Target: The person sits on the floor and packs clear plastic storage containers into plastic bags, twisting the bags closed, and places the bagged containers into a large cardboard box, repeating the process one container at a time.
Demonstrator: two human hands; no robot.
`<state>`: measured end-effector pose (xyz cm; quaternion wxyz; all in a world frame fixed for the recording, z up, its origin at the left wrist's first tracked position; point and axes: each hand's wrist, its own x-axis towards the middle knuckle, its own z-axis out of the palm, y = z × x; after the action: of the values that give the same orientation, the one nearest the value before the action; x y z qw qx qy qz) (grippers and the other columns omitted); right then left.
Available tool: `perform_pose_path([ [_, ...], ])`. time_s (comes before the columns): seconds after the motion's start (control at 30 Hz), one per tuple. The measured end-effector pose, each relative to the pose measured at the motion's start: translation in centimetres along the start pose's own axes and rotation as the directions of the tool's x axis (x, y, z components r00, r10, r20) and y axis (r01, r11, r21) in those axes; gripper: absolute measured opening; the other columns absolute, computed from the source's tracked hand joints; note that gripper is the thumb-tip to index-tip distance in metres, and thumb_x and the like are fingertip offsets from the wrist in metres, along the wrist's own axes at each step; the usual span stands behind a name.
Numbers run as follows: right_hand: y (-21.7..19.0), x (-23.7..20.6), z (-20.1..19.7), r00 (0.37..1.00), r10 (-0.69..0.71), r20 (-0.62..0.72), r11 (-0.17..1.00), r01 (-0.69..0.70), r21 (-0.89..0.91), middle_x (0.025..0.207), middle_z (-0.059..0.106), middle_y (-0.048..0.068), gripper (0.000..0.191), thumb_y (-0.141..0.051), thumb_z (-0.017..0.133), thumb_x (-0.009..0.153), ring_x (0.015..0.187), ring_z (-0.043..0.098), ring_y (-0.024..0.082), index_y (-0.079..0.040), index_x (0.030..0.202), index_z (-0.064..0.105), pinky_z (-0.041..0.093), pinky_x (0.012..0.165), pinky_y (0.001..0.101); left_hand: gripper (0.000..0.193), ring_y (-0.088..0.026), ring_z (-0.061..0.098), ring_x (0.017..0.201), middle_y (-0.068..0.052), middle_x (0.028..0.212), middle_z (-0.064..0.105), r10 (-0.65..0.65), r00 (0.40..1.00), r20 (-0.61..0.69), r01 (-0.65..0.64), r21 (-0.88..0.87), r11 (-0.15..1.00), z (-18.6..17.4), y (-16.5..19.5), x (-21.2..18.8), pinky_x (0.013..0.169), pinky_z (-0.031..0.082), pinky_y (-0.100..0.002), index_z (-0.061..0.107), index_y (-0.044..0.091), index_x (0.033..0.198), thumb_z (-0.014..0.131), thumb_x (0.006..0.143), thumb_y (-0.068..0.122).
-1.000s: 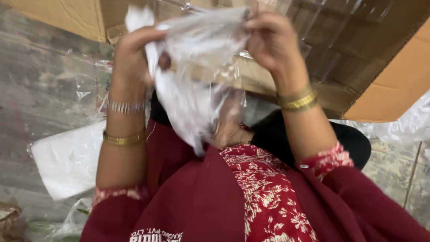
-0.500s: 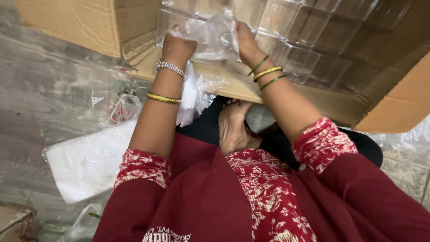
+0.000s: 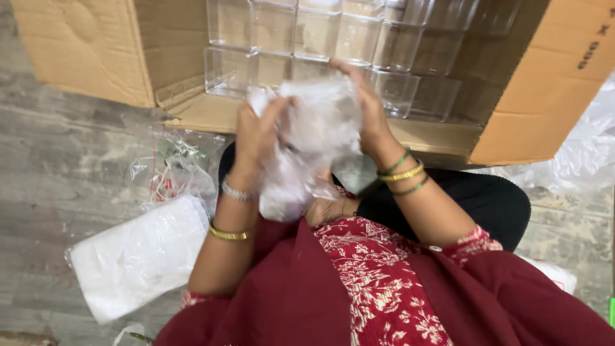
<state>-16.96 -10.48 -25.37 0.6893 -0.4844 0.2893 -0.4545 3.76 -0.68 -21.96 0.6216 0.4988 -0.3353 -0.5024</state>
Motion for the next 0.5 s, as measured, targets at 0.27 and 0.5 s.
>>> perform_pose_path([
  [0.27,-0.6,-11.9,-2.4,0.981,0.067,0.182,0.992,-0.086,0.095,0.129,0.067,0.025,0.045,-0.027,0.049,0.114,0.113,0.068,0.03,0.012,0.133,0.06,0.057,0.1,0.0457,0.02,-0.005,0.059,0.072,0.005,0.082,0.071,0.215,0.967,0.135,-0.241,0.217,0.946,4.0,-1.4,-4.6,0.064,0.048,-0.025,0.075,0.0,0.093,0.073,0.097,0.02],
  [0.5,-5.1,-20.2,-4.0,0.962,0.256,0.096,0.76,-0.261,0.596,0.112,0.069,0.015,0.049,-0.038,0.063,0.083,0.1,0.071,0.026,-0.001,0.116,0.06,0.058,0.089,0.0376,0.025,-0.009,0.057,0.071,-0.006,0.076,0.07,0.089,0.972,0.218,-0.188,0.492,0.85,8.7,-4.3,-6.1,0.063,0.051,-0.027,0.071,0.0,0.089,0.083,0.09,0.022],
])
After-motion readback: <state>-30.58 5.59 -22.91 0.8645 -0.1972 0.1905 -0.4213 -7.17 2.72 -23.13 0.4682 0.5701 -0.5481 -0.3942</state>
